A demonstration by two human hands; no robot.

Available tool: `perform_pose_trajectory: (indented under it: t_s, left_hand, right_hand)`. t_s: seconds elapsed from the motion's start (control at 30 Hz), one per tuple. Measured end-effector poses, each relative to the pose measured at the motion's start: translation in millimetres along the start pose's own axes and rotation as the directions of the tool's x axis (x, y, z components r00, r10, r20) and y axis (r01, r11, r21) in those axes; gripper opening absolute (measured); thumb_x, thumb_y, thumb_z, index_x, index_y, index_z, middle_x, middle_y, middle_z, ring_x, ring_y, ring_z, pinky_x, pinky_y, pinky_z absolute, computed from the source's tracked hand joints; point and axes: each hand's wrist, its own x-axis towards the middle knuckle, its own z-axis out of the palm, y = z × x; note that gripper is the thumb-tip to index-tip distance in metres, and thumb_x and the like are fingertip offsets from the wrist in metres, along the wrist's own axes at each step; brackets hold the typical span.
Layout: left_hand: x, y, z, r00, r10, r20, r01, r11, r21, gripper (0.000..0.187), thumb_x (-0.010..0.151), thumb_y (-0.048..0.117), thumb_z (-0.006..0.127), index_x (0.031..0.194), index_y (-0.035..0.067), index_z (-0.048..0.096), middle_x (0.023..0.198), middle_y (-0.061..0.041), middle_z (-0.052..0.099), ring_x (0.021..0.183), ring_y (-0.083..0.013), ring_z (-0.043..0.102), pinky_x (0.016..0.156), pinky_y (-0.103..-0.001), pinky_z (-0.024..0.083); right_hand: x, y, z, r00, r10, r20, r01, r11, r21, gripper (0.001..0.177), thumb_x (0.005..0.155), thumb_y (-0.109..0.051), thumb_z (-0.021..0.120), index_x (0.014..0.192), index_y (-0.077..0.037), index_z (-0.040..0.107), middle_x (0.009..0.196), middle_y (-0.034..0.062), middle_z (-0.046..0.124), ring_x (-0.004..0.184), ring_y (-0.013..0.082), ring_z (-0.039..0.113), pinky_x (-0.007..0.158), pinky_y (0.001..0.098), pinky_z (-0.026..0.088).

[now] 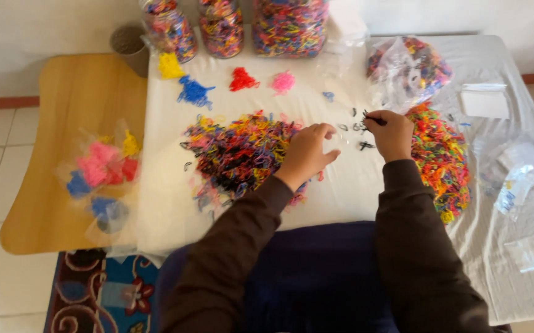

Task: Sorting a large pile of multi-colored rubber bands into separate color-coded piles and placing them into small plastic bags.

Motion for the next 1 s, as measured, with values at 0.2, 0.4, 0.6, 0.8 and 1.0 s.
perform_pose_trajectory:
  t_s: [0.2,0.4,0.6,0.8,1.0]
  left_hand:
    - [3.2,24.3,33.1,0.961,-0.274,0.022,0.261,0.883,-0.390,0.051,0.079,0.037,0.080,0.122,0.016,0.063,0.108,-0.006,0.070,0.102,-0.0273,0.070,0.086,-0.039,0.057]
    - [3.4,22.0,37.5,0.947,-0.321,0.007,0.287,0.836,-0.468,0.053,0.078,0.039,0.081,0.121,0.014,0.062,0.107,-0.006,0.068,0.098,-0.0262,0.069,0.083,-0.039,0.057]
    - [2.4,23.6,34.0,0.941,-0.332,0.064,0.327,0.845,-0.422,0.042,0.077,0.029,0.079,0.113,0.015,0.061,0.101,-0.004,0.066,0.097,-0.0254,0.069,0.084,-0.038,0.057]
    - [3.2,23.7,33.6,0.964,-0.259,0.050,0.262,0.911,-0.319,0.029,0.079,0.028,0.077,0.100,0.016,0.059,0.092,-0.002,0.068,0.095,-0.0277,0.071,0.083,-0.041,0.057]
    - [3.2,17.4,65.9,0.992,-0.055,-0.111,0.040,0.990,-0.132,0.038,0.077,0.027,0.077,0.106,0.015,0.056,0.084,-0.003,0.067,0.082,-0.0316,0.071,0.077,-0.047,0.058]
  right_hand:
    - [-23.8,-68.1,-54.8,0.994,0.084,0.070,-0.107,0.862,0.495,0.026,0.087,-0.022,0.084,0.110,-0.013,0.078,0.094,0.0098,0.077,0.090,0.0201,0.074,0.082,0.0343,0.060]
    - [-37.7,-102.1,-72.1,0.982,0.043,0.185,-0.114,0.911,0.395,0.022,0.085,-0.020,0.082,0.106,-0.017,0.079,0.089,0.0066,0.078,0.090,0.0195,0.075,0.080,0.0343,0.059]
    - [-40.7,-103.3,-76.8,0.952,-0.083,0.293,0.036,0.986,0.161,0.022,0.084,-0.022,0.079,0.106,-0.018,0.080,0.086,0.0065,0.078,0.094,0.0284,0.074,0.085,0.0414,0.057]
    - [-44.5,-108.6,-84.6,0.897,-0.099,0.430,0.107,0.994,0.005,0.024,0.086,-0.019,0.074,0.108,-0.010,0.079,0.091,0.0165,0.078,0.096,0.0406,0.072,0.090,0.0499,0.056]
    - [-35.7,-92.7,-76.0,0.913,-0.145,0.381,0.151,0.988,0.014,0.022,0.084,-0.023,0.078,0.106,-0.020,0.080,0.091,0.0072,0.079,0.099,0.0305,0.073,0.090,0.0443,0.056]
